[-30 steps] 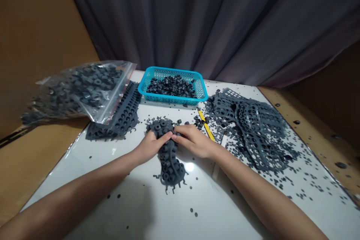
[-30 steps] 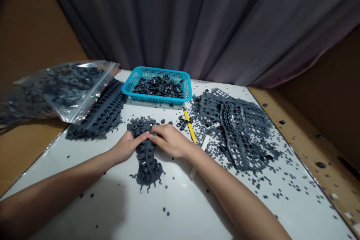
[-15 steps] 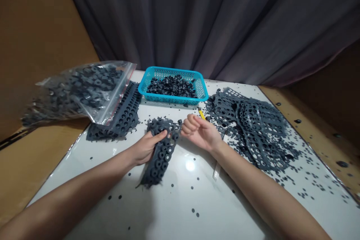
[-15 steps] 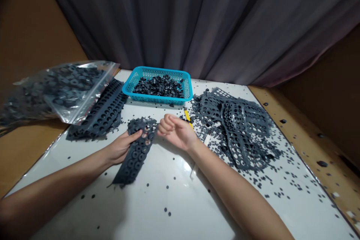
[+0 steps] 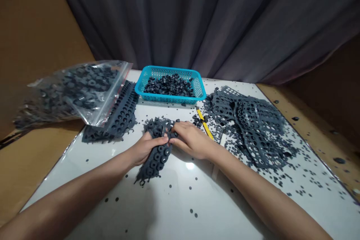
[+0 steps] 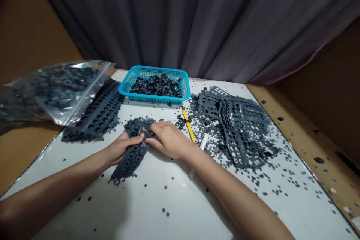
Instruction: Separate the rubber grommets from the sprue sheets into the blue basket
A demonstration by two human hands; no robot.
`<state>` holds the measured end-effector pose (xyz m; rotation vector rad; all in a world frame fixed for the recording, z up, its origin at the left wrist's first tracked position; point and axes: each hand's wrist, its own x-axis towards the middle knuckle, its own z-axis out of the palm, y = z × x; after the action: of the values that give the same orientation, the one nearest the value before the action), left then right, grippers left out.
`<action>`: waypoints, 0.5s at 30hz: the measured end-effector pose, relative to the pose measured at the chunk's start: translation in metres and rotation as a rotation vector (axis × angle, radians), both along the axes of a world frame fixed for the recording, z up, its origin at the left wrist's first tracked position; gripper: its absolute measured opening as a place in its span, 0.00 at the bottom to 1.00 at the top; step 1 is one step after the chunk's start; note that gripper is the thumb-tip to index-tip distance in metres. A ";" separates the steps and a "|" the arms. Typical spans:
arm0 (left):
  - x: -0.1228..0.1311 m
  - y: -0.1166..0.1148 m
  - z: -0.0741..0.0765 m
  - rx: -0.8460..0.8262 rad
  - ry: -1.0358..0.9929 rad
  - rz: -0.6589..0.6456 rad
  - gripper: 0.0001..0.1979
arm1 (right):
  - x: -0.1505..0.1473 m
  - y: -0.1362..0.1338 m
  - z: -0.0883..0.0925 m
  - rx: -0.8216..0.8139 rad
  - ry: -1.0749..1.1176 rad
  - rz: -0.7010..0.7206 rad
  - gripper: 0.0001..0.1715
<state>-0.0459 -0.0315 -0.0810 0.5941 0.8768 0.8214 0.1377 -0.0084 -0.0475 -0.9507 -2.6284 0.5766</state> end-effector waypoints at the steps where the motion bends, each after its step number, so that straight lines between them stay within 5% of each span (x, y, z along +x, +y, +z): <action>1: 0.000 0.000 0.000 0.010 0.010 -0.025 0.15 | -0.001 0.000 -0.001 0.019 -0.024 0.002 0.16; 5: -0.002 0.000 -0.005 0.051 0.021 -0.038 0.15 | -0.002 -0.001 0.000 0.039 -0.043 0.027 0.13; 9: -0.001 0.002 -0.007 0.123 0.047 -0.038 0.15 | -0.003 -0.002 0.004 -0.110 0.173 0.093 0.13; 15: 0.000 0.000 0.002 -0.004 -0.075 -0.164 0.15 | -0.015 -0.009 -0.012 -0.914 0.829 0.012 0.13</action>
<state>-0.0464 -0.0313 -0.0791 0.6192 0.7511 0.6890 0.1231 -0.0170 -0.0594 -0.6474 -1.5802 1.7870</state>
